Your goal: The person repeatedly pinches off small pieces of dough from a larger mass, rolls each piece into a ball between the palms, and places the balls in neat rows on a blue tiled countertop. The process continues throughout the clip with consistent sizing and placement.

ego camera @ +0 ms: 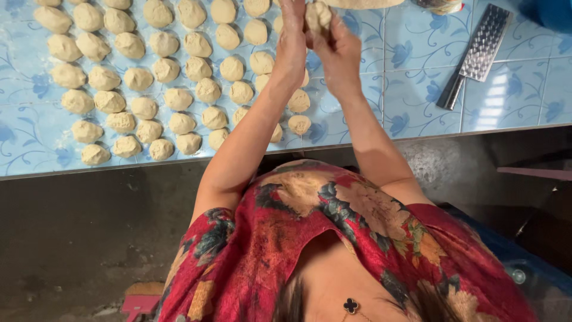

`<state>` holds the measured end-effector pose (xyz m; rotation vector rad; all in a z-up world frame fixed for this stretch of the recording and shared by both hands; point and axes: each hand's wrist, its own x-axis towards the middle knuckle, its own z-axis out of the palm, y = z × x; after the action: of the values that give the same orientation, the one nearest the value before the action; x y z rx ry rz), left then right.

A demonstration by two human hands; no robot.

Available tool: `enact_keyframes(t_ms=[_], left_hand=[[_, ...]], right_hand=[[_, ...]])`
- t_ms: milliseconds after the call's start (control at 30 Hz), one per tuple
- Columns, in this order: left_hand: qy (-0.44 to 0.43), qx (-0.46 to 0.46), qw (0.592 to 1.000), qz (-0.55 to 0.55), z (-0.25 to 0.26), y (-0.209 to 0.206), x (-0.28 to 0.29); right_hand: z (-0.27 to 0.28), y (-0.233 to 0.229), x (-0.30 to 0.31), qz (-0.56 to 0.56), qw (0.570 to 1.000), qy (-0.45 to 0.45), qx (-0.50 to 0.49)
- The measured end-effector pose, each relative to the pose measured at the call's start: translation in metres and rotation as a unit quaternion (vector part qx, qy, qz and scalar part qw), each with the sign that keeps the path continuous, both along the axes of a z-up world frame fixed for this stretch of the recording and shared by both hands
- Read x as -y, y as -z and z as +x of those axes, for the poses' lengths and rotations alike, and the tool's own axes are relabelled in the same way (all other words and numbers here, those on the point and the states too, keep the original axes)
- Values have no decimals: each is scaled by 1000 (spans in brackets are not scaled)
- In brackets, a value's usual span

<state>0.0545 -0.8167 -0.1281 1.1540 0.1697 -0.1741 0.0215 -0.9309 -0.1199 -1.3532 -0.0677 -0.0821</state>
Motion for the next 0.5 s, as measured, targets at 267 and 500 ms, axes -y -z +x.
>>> enact_keyframes(t_ms=[267,500], left_hand=[[146,68,973,-167,-29,-40,-32],[121,171,977,-38,-49,-38,-32]], right_hand=[[4,-22,24,176,976,-122,-20],[-7,-45,30,-23,995,-95,31]])
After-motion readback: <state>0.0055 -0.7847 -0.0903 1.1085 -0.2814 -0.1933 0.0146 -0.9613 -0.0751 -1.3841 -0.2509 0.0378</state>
